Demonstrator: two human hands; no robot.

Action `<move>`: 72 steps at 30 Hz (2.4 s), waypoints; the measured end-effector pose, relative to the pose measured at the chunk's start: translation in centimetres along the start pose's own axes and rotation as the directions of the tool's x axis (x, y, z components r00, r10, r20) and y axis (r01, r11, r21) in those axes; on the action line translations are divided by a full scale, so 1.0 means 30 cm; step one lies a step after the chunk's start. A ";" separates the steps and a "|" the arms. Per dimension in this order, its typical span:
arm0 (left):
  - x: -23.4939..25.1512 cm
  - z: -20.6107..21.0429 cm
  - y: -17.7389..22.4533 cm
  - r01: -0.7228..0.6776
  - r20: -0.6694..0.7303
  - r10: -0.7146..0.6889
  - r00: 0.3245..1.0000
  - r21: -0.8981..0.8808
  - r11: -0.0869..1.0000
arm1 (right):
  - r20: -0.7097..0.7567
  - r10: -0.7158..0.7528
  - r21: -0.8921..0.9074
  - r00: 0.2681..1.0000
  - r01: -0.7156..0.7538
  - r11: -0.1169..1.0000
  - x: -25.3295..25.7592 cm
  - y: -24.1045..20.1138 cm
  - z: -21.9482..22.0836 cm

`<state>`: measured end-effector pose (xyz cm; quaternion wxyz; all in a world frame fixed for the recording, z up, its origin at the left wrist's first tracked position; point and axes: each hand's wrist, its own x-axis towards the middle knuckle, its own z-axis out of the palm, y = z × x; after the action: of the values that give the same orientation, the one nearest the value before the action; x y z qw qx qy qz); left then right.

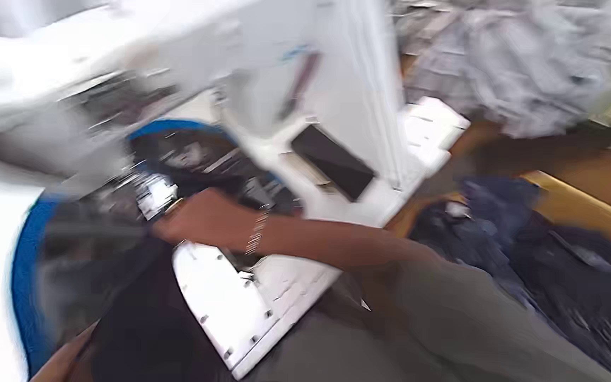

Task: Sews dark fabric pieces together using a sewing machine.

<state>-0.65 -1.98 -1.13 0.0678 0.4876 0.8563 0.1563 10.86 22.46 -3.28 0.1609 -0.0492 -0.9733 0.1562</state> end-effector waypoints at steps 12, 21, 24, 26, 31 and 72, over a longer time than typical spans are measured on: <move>0.272 0.369 0.210 -0.004 -0.411 -0.307 0.859 -0.604 0.797 | -0.161 -0.083 -0.080 0.983 0.070 0.994 -0.037 0.063 0.078; 0.238 0.409 0.220 0.012 -0.267 -0.430 0.862 -0.839 0.545 | 0.109 -0.207 -0.019 0.972 0.210 0.978 -0.129 -0.017 0.018; 0.272 0.403 0.193 0.015 -0.261 -0.400 0.879 -0.822 0.569 | 0.076 -0.431 0.014 0.899 0.431 0.902 -0.230 -0.060 0.065; 0.342 0.384 0.145 0.004 -0.305 -0.328 0.894 -0.727 0.686 | 0.094 -0.455 0.047 0.885 0.453 0.890 -0.259 -0.073 0.042; 0.442 0.338 0.085 0.095 -0.556 -0.329 0.763 -0.408 0.908 | 0.185 -0.347 0.256 0.919 0.296 0.920 -0.294 -0.139 -0.112; 0.301 0.372 0.185 -0.061 -0.302 -0.031 0.953 -0.290 0.955 | 0.004 0.144 0.526 0.990 -0.124 0.841 -0.034 0.122 0.040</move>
<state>2.19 10.65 -9.46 0.0068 0.4486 0.8196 0.3563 11.58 25.43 -5.83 0.1742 -0.0741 -0.8847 0.4259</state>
